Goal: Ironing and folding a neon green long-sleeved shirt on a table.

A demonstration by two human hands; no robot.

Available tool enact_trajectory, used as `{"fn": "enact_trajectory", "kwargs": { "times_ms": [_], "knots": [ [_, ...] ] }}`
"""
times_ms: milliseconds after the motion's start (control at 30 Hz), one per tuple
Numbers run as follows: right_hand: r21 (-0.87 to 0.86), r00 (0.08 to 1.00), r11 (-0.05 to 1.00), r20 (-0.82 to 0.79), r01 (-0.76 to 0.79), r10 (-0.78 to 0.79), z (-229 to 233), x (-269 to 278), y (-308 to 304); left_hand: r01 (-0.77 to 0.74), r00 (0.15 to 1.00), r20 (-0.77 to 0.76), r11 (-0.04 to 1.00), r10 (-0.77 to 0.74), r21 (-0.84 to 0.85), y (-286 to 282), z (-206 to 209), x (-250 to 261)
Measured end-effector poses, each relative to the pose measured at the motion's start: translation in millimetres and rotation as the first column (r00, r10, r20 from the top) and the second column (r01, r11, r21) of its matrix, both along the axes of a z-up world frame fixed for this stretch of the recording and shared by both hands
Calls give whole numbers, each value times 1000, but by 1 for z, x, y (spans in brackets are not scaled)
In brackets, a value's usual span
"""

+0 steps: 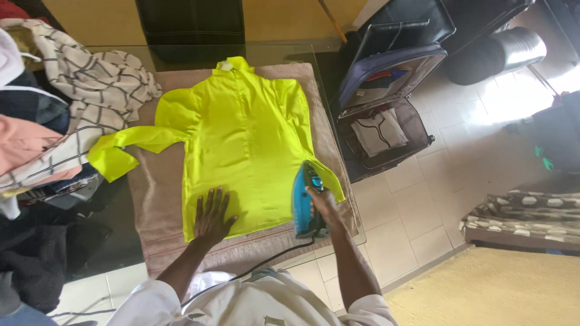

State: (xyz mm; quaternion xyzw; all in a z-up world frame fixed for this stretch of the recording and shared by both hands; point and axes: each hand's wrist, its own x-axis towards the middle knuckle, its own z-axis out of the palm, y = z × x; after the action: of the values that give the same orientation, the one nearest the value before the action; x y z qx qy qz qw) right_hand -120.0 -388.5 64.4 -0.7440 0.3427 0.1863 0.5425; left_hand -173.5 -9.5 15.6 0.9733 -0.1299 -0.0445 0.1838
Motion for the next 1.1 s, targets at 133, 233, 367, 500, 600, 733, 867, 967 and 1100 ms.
{"fn": "enact_trajectory", "kwargs": {
  "times_ms": [133, 233, 367, 500, 600, 733, 867, 967, 1100],
  "knots": [
    [-11, 997, 997, 0, -78, 78, 14, -5, -6, -28, 998, -49, 996, 32, 80, 19, 0, -21],
    [73, 957, 954, 16, -290, 290, 25, -1, 0, -66, 997, 49, 998, 65, 6, 27, -8, -36],
    [171, 820, 815, -57, -553, 569, 25, 15, 29, -83, 989, 119, 996, 88, -45, 36, -7, -53],
    [213, 622, 624, -84, -752, 778, 27, 28, 86, -124, 978, 157, 986, 141, -114, 42, -17, -65],
    [273, 646, 630, -37, -727, 762, 40, 26, 146, -181, 981, 59, 982, 184, -43, 46, -13, -69],
    [289, 782, 732, 116, -617, 613, 9, 45, 189, -212, 974, 65, 976, 215, -52, 54, -19, -75],
    [252, 957, 928, 165, -273, 237, -39, 96, 198, -233, 963, 121, 970, 240, -70, 64, -30, -78],
    [200, 959, 954, 216, -225, 181, -50, 143, 199, -217, 959, 163, 971, 231, -96, 75, -23, -73],
    [128, 959, 972, 231, -195, 162, -64, 211, 199, -122, 908, -372, 971, 193, 205, 89, -2, -60]
  ]
}}
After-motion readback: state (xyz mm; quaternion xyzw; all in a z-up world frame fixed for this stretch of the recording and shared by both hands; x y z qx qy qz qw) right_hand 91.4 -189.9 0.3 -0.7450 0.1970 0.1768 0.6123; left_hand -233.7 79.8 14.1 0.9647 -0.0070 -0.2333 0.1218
